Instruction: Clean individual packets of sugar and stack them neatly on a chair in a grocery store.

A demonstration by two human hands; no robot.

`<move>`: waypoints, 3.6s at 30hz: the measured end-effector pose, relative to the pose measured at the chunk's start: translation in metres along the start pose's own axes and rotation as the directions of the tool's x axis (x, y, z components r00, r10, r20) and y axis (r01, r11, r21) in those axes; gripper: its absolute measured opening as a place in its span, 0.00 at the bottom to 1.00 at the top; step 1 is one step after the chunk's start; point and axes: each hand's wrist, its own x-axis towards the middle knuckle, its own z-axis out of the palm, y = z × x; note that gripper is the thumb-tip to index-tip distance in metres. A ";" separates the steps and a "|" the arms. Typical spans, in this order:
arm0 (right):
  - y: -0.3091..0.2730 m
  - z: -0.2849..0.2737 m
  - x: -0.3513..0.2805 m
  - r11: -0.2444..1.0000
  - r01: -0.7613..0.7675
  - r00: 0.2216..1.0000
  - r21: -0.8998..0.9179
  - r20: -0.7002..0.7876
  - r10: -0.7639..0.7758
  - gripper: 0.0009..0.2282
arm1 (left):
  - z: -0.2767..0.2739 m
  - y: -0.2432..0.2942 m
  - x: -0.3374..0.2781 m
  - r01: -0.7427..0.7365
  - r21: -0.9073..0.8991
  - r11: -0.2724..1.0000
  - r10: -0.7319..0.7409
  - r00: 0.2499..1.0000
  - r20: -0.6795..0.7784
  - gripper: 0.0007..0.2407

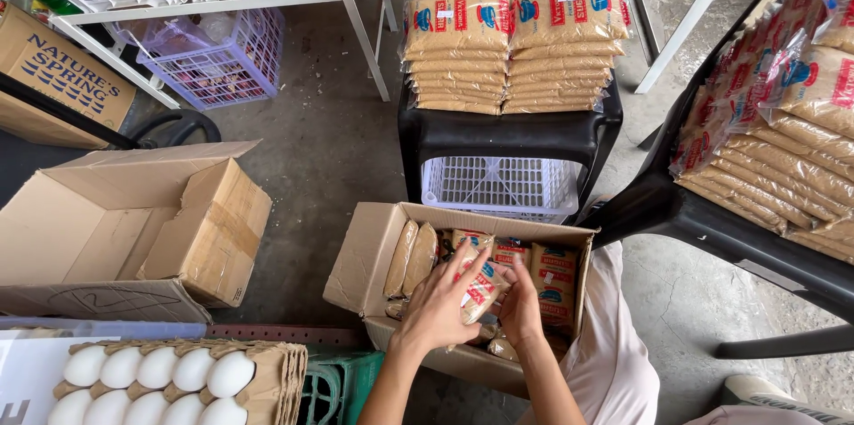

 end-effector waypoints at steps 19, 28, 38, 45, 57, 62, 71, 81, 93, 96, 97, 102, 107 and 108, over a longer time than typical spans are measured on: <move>0.013 -0.029 0.025 0.971 0.050 0.992 0.232 0.105 -0.076 0.12 | 0.069 -0.049 -0.035 -0.130 -0.480 0.867 -0.181 0.817 -0.548 0.43; 0.005 -0.032 0.020 0.981 0.139 0.986 0.134 0.073 -0.150 0.12 | 0.121 -0.081 -0.017 -0.255 -0.967 0.022 -0.530 0.817 -0.228 0.24; -0.085 -0.012 0.011 0.909 0.237 0.971 -0.343 0.099 -0.216 0.19 | 0.071 -0.075 0.037 -0.327 -0.944 -0.036 -0.423 0.861 -0.282 0.24; -0.231 0.057 -0.002 0.605 0.480 0.876 -0.635 0.384 -0.293 0.23 | -0.043 -0.002 0.081 -0.382 -0.922 0.063 -0.207 0.899 -0.387 0.38; -0.411 0.219 0.080 0.501 0.746 0.665 -0.438 0.527 -0.529 0.23 | -0.240 0.020 0.272 -0.679 -0.718 0.151 0.095 0.733 -0.673 0.34; -0.423 0.256 0.173 0.522 0.810 0.582 -0.268 0.479 -0.657 0.23 | -0.293 0.021 0.353 -0.633 -0.747 0.202 -0.076 0.750 -0.656 0.29; -0.426 0.284 0.235 -0.179 0.757 0.218 -0.629 0.501 -0.838 0.12 | -0.294 0.008 0.457 -0.552 -0.526 0.647 -0.264 0.485 -0.834 0.15; -0.410 0.290 0.235 -0.454 0.535 0.190 -0.713 0.625 -0.757 0.08 | -0.274 -0.006 0.469 -0.462 -0.115 0.879 -0.015 0.215 -0.977 0.11; -0.409 0.281 0.249 -0.501 0.490 0.129 -0.714 0.627 -0.768 0.09 | -0.280 0.027 0.432 -0.045 -0.030 0.999 -0.010 0.389 -0.921 0.11; -0.409 0.277 0.259 -0.594 0.393 0.099 -0.702 0.675 -0.731 0.13 | -0.280 0.025 0.442 0.017 -0.130 0.991 -0.120 0.516 -0.848 0.12; -0.409 0.276 0.259 -0.590 0.394 0.101 -0.705 0.671 -0.734 0.13 | -0.279 0.023 0.446 0.019 -0.127 0.992 -0.118 0.519 -0.846 0.12; -0.409 0.279 0.249 -0.601 0.466 0.018 -0.650 0.686 -0.728 0.07 | -0.273 0.008 0.463 0.120 -0.012 0.993 -0.041 0.241 -0.970 0.15; -0.412 0.280 0.247 -0.530 0.442 0.090 -0.723 0.624 -0.776 0.06 | -0.282 0.020 0.442 0.124 -0.223 0.967 -0.256 0.461 -0.850 0.09; -0.413 0.279 0.250 -0.530 0.446 0.096 -0.721 0.627 -0.773 0.06 | -0.280 0.017 0.445 0.092 -0.220 0.971 -0.238 0.430 -0.871 0.08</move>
